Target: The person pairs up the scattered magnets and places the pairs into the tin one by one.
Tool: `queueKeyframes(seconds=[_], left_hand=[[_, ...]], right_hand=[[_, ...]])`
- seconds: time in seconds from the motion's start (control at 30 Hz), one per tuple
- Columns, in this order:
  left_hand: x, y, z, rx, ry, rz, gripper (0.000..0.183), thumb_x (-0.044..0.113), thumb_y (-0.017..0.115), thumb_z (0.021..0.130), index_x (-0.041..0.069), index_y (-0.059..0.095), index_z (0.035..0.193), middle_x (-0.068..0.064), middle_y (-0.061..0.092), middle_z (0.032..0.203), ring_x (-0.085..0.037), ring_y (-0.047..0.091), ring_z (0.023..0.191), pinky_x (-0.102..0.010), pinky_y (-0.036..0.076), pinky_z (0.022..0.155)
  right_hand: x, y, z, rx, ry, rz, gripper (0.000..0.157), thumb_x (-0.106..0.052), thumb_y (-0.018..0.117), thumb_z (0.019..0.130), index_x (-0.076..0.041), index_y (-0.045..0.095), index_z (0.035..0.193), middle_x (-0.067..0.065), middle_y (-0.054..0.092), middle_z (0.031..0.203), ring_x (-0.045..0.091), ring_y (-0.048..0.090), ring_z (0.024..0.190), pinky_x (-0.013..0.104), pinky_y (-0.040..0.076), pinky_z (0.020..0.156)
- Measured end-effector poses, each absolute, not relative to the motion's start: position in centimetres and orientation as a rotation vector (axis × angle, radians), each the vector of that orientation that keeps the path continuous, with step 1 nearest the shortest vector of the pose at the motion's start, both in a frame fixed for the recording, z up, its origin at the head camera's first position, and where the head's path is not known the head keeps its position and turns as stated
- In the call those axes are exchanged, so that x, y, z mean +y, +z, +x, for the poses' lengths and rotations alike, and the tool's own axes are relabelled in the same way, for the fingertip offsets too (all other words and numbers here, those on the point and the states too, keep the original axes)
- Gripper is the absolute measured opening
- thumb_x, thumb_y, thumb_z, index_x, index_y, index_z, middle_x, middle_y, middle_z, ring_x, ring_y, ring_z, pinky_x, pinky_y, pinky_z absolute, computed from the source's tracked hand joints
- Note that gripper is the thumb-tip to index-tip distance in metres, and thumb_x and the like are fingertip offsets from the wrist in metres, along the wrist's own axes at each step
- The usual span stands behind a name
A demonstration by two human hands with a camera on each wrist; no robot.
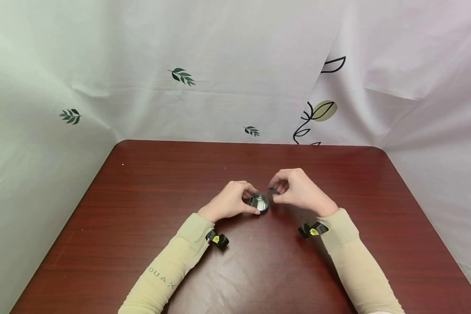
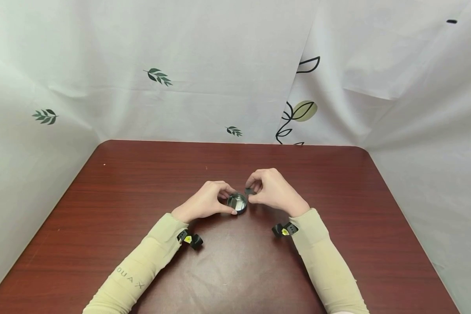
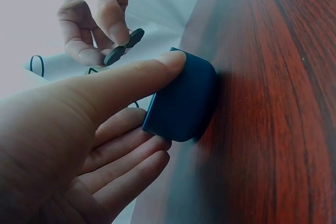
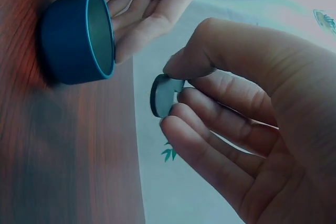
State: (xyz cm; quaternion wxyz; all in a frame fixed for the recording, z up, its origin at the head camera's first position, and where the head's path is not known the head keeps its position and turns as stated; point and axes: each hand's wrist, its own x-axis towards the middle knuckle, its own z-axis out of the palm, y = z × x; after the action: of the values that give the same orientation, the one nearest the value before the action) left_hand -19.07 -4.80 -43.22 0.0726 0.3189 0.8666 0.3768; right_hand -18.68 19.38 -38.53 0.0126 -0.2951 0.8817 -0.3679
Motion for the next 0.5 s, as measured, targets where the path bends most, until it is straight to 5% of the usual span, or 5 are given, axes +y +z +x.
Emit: queueKeyframes(seconds=[0.5], left_hand=[[-4.74, -43.13, -19.11, 2.597, 1.138, 0.966, 0.051, 0.025, 0.095, 0.073, 0.002, 0.072, 0.112, -0.004, 0.071, 0.104, -0.010, 0.068, 0.090, -0.021, 0.054, 0.081]], right_hand=[[18.45, -38.67, -18.59, 2.740, -1.185, -0.972, 0.028, 0.001, 0.088, 0.070, -0.011, 0.076, 0.091, -0.003, 0.067, 0.081, 0.011, 0.064, 0.071, 0.030, 0.058, 0.066]])
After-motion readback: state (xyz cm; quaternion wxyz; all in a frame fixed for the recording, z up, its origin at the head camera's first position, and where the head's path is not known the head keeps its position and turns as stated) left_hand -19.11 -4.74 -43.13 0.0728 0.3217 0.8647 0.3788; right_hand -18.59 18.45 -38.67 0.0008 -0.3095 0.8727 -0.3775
